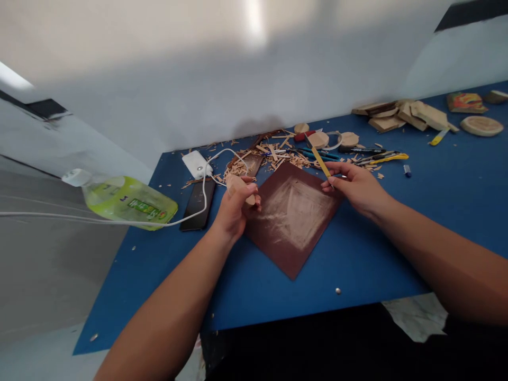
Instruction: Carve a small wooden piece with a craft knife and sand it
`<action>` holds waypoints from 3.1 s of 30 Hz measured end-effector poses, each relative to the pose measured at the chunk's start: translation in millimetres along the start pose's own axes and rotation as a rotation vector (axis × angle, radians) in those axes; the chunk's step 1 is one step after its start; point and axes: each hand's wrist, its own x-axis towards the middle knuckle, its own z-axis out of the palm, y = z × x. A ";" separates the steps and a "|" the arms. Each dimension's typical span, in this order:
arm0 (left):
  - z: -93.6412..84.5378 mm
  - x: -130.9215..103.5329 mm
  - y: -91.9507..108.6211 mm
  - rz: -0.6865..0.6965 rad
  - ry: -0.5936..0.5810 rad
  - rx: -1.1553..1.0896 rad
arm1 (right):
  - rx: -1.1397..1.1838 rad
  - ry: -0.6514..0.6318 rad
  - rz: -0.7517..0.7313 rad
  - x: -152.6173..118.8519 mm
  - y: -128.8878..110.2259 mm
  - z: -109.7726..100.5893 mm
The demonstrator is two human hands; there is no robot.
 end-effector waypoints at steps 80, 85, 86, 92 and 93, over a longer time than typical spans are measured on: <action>-51.0 -59.9 -2.0 -0.043 0.193 1.050 | -0.295 -0.223 0.124 -0.6 -20.7 -23.9; -31.0 -81.3 5.7 -0.252 0.022 0.583 | -0.244 -0.199 0.161 6.2 -17.1 -29.7; -26.2 -88.7 5.6 -0.302 -0.017 0.498 | -0.238 -0.190 0.166 6.9 -16.9 -30.3; -4.1 -118.9 -13.2 -0.478 -0.017 0.243 | -0.241 -0.162 0.189 6.6 -16.2 -29.8; -1.2 -119.0 -17.6 -0.489 0.010 0.233 | -0.240 -0.158 0.194 6.1 -16.3 -29.7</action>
